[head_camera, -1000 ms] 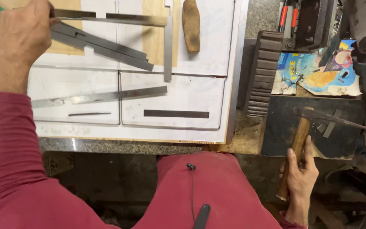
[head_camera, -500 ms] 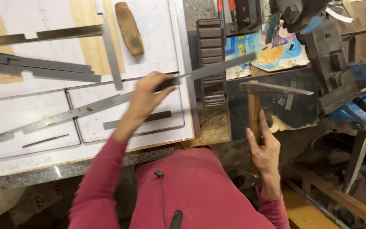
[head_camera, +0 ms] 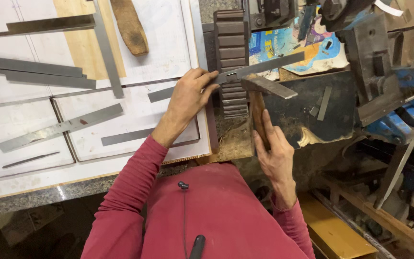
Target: The person repeatedly picks up metal bars from a workbench and strikes them with a hammer against a metal anvil. The person handles the bars one at a time, striking them multiple times before placing them back on the bench. The task involves repetitive striking and handling of metal pieces in a workshop setting.
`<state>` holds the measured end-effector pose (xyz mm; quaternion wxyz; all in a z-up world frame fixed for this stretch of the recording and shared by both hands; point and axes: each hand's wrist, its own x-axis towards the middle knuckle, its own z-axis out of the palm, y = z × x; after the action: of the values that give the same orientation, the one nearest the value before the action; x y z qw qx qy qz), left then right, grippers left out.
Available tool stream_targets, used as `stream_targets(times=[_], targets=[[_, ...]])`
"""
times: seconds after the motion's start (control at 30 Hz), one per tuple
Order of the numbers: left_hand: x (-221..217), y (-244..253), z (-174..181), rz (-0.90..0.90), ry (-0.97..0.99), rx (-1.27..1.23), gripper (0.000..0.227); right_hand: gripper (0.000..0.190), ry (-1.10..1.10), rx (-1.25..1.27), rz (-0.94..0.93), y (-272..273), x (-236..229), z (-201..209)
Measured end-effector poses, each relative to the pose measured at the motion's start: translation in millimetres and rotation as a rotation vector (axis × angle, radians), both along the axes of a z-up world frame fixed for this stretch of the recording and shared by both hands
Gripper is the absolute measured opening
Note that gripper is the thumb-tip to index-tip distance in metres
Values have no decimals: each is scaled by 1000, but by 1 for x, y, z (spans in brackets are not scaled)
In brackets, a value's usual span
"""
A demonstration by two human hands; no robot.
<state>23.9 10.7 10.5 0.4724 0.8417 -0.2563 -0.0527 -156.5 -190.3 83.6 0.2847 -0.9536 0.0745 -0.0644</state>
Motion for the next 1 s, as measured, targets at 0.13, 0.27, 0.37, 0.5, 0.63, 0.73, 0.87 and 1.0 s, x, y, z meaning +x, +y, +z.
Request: stream_targets(times=[0.13,0.27,0.37,0.5,0.63,0.73,0.87,1.0], targets=[[0,0,2,-1,-30,23,33,63,-31,-24,21,2,11,-7],[-2,-1,0,-3,-21,28,32,66,33,-139,66,6,29,-22],[3,0,-1,-3,-60,14,31,66,-1,-156,51,-5,26,-11],[4,-1,-3,3,-50,-20,31,64,-21,-139,46,3,19,-14],[5,0,-4,1,-86,-14,31,65,17,-157,62,6,21,-18],[4,-5,-6,3,-32,-43,28,65,-41,-150,47,7,19,-13],[1,-4,-7,5,-66,-23,29,65,101,-140,42,14,27,-24],[9,-5,-5,-6,-62,-43,28,66,-38,-126,68,12,23,-10]])
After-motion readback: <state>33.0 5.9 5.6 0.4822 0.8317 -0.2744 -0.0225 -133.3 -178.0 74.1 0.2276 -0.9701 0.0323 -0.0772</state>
